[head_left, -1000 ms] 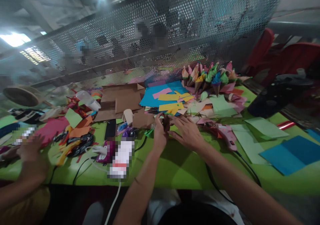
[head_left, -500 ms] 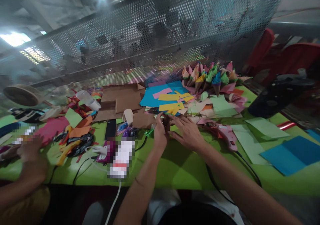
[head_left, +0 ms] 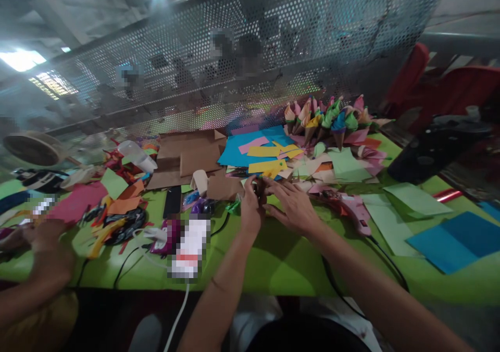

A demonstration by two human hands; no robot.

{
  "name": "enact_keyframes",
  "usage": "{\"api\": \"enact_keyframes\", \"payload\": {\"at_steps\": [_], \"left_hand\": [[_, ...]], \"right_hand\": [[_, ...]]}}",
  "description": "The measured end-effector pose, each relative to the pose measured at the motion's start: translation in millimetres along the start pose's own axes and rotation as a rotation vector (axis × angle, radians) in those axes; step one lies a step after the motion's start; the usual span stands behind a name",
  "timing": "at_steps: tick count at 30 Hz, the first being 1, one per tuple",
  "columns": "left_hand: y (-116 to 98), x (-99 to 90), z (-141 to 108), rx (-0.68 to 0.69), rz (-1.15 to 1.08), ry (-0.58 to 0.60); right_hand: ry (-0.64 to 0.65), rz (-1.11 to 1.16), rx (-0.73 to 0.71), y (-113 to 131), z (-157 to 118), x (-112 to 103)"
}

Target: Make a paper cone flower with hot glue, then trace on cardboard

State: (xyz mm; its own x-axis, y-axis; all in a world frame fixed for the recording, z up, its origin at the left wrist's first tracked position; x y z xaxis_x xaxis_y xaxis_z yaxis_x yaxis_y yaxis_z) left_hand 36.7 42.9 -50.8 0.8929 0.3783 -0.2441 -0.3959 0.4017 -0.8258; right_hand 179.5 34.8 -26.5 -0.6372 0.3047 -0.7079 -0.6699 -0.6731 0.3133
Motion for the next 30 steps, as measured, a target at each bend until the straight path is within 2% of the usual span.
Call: {"api": "enact_keyframes", "payload": {"at_steps": [10, 17, 21, 30], "left_hand": [[10, 1.9, -2, -0.018, 0.116, 0.029], [12, -0.2, 2, -0.032, 0.154, 0.003], [15, 1.1, 1, 0.028, 0.136, -0.019], [11, -1.3, -1, 0.091, 0.194, 0.010]], "right_hand": [[0.002, 0.029, -0.016, 0, -1, 1], [-0.026, 0.051, -0.020, 0, 0, -2], [-0.005, 0.015, -0.010, -1, -1, 0], [0.001, -0.004, -0.012, 1, -1, 2]]}}
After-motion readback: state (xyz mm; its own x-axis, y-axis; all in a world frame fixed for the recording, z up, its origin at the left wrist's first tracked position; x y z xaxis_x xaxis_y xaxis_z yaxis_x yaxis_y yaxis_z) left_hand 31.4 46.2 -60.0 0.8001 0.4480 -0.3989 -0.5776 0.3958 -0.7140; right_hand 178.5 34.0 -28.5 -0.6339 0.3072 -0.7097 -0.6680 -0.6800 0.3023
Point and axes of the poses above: each hand's wrist, its own z-axis towards the middle knuckle, its own x-axis out of the palm, y = z × x, the point moved 3 cm from there along z, towards the middle knuckle, and after that the axes turned 8 degrees about -y, right-handed, at the moved point
